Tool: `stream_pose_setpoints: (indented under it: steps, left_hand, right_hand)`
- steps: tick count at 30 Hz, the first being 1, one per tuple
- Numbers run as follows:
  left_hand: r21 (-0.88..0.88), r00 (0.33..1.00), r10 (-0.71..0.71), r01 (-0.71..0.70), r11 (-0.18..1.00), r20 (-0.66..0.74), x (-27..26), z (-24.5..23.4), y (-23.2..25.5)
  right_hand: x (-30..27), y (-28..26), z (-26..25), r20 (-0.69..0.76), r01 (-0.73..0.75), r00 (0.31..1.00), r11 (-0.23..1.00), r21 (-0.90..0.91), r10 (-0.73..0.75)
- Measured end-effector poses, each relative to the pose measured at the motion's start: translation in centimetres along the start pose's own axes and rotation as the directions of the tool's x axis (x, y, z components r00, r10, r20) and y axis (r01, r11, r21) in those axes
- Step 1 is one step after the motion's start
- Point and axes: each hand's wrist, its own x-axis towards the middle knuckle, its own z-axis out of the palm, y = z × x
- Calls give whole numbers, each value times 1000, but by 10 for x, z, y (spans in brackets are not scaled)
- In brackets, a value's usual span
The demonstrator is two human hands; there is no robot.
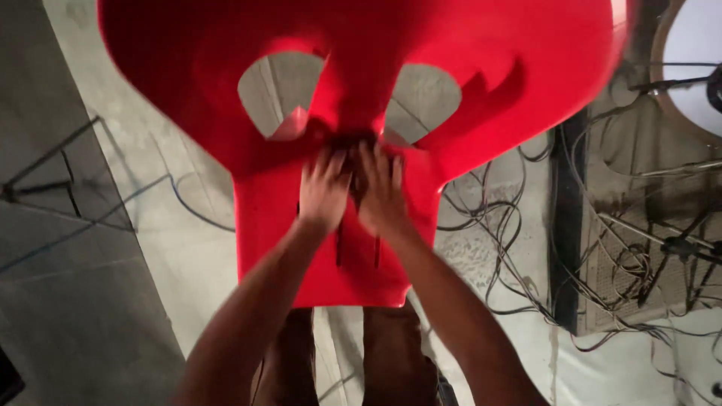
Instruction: Cleaning plastic chairs by wiping them down with a wet cloth.
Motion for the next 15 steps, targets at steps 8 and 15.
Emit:
stream_pose_setpoints:
  steps: [8,15]
  left_hand:
    - [-113,992,22,-36,993,-125,-72,-8,17]
    - [-129,972,-34,66,989,231,-233,-33,54]
  right_hand:
    - [-51,-66,2,-68,-149,986,987,67,154]
    - [-183,-111,36,158,-53,987,993,107,35]
